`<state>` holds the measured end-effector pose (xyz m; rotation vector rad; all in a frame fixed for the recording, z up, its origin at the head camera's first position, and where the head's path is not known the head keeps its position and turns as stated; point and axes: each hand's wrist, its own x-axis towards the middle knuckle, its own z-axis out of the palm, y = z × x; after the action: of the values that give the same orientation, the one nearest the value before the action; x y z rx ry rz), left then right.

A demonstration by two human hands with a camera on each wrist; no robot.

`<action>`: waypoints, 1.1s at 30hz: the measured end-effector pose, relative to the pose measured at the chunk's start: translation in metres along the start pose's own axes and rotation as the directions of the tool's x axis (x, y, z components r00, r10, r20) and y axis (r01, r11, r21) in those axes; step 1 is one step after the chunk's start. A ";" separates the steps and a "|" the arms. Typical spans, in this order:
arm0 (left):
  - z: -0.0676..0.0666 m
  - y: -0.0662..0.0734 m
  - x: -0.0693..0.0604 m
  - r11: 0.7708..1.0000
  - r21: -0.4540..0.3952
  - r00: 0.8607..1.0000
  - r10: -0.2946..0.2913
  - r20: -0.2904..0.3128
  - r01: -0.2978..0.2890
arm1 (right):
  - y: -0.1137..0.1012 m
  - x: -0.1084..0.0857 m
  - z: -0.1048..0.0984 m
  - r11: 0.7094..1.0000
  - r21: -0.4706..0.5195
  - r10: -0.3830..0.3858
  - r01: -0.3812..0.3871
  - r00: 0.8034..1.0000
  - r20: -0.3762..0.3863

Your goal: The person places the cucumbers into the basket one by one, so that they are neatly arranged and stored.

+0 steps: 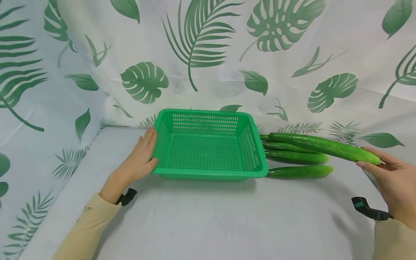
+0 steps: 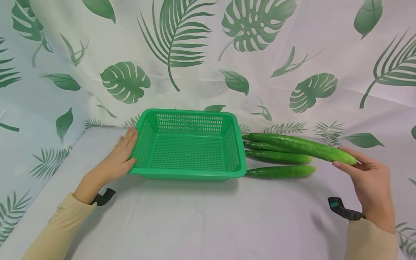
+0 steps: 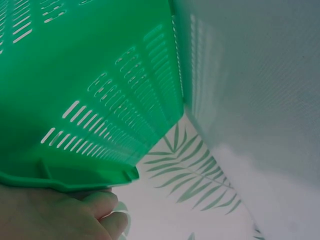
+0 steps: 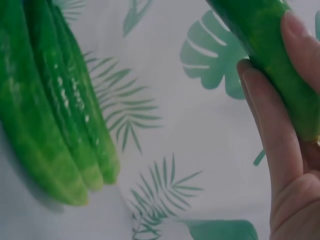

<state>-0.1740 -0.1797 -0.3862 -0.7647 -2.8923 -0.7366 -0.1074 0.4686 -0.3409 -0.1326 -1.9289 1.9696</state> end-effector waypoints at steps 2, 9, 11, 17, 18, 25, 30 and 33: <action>0.001 0.000 0.000 1.000 -0.003 1.000 0.003 -0.001 -0.003 | -0.004 0.004 0.005 1.000 0.002 0.011 -0.011 1.000 0.008; 0.000 0.000 0.000 1.000 -0.003 1.000 -0.002 0.008 0.002 | -0.024 0.020 0.030 0.995 0.094 0.019 -0.024 0.998 0.057; 0.000 0.001 0.000 1.000 -0.003 1.000 -0.005 0.009 0.005 | -0.029 0.025 0.039 0.994 0.109 0.019 -0.027 0.997 0.073; -0.001 0.003 -0.001 1.000 -0.011 1.000 -0.010 0.009 0.010 | -0.043 0.039 0.071 0.992 0.108 0.055 -0.067 0.992 0.111; -0.002 0.003 -0.001 1.000 -0.012 1.000 -0.010 0.009 0.010 | -0.045 0.041 0.076 0.991 0.115 0.057 -0.071 0.991 0.125; -0.002 0.004 0.000 1.000 -0.019 1.000 -0.010 0.013 0.011 | -0.050 0.059 0.119 0.994 0.075 0.064 -0.080 0.979 0.193; -0.001 0.004 0.000 1.000 -0.025 1.000 -0.008 0.013 0.008 | -0.051 0.069 0.157 0.997 -0.001 0.077 -0.079 0.971 0.227; -0.001 0.003 0.001 1.000 -0.018 1.000 -0.007 0.008 0.007 | -0.052 0.074 0.181 0.996 -0.059 0.080 -0.067 0.966 0.246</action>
<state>-0.1730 -0.1775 -0.3840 -0.7621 -2.9009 -0.7634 -0.2241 0.3210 -0.2658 0.0314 -2.1588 2.0703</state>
